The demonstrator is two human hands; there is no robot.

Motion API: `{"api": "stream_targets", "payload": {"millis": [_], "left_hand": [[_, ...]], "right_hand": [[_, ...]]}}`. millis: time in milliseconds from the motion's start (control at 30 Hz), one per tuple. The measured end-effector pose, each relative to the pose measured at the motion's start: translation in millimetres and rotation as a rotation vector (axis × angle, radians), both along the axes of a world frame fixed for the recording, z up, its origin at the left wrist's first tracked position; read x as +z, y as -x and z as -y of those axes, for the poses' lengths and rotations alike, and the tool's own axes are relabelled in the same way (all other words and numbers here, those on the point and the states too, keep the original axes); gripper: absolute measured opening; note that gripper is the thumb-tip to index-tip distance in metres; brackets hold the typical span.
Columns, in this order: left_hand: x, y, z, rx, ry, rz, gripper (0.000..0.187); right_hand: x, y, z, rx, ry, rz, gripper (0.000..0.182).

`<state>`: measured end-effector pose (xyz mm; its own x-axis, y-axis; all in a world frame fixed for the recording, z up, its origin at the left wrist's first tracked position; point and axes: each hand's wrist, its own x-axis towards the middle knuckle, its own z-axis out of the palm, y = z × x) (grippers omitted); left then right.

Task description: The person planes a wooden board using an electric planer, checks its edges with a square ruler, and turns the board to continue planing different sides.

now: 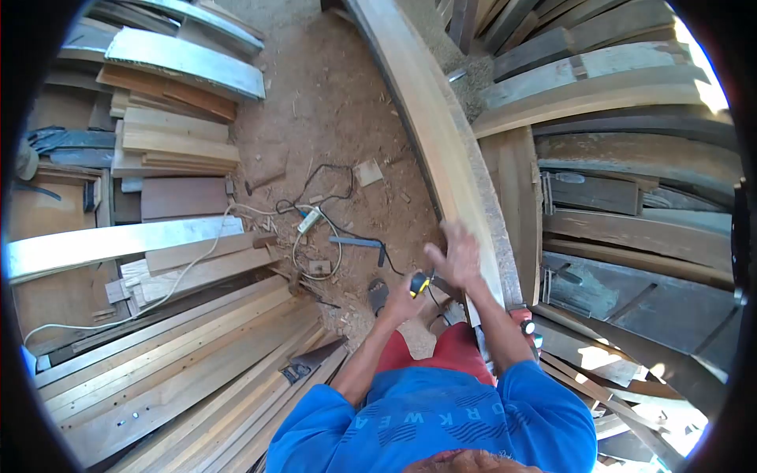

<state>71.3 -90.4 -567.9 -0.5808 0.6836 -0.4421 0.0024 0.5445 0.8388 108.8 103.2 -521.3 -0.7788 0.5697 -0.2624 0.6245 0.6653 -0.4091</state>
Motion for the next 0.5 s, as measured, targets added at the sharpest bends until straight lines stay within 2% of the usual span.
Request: {"api": "stream_targets", "payload": {"millis": [67, 100, 133, 200, 300, 333, 400, 433, 500], "left_hand": [[46, -2, -15, -0.150, -0.040, -0.227, 0.042], [52, -5, -22, -0.306, -0.077, -0.164, 0.040], [49, -13, -29, -0.341, -0.165, -0.159, 0.045], [39, -39, -35, -0.418, -0.336, -0.141, 0.056], [49, -70, -22, -0.341, -0.398, -0.025, 0.075], [36, -81, -23, -0.216, -0.358, 0.141, 0.080], [-36, -101, -33, 0.037, -0.267, 0.476, 0.088], [-81, -112, -38, 0.049, -0.201, 0.332, 0.086], [-32, -105, -60, -0.008, 0.052, 0.458, 0.089]], "right_hand": [[-11, -43, 23, 0.049, 0.421, -0.149, 0.063], [-2, -59, 33, -0.138, 0.697, -0.106, 0.057], [4, -76, 43, -0.325, 0.975, -0.060, 0.051], [-23, -118, 43, -0.669, 1.598, -0.306, 0.042], [11, -158, 26, -0.708, 1.424, -0.450, 0.037], [4, -173, 14, -0.723, 1.284, -0.409, 0.037], [-25, -204, -15, -0.757, 1.005, -0.321, 0.038], [-28, -211, -24, -0.691, 0.753, -0.191, 0.040], [-37, -222, -42, -0.542, 0.252, 0.069, 0.045]]}}
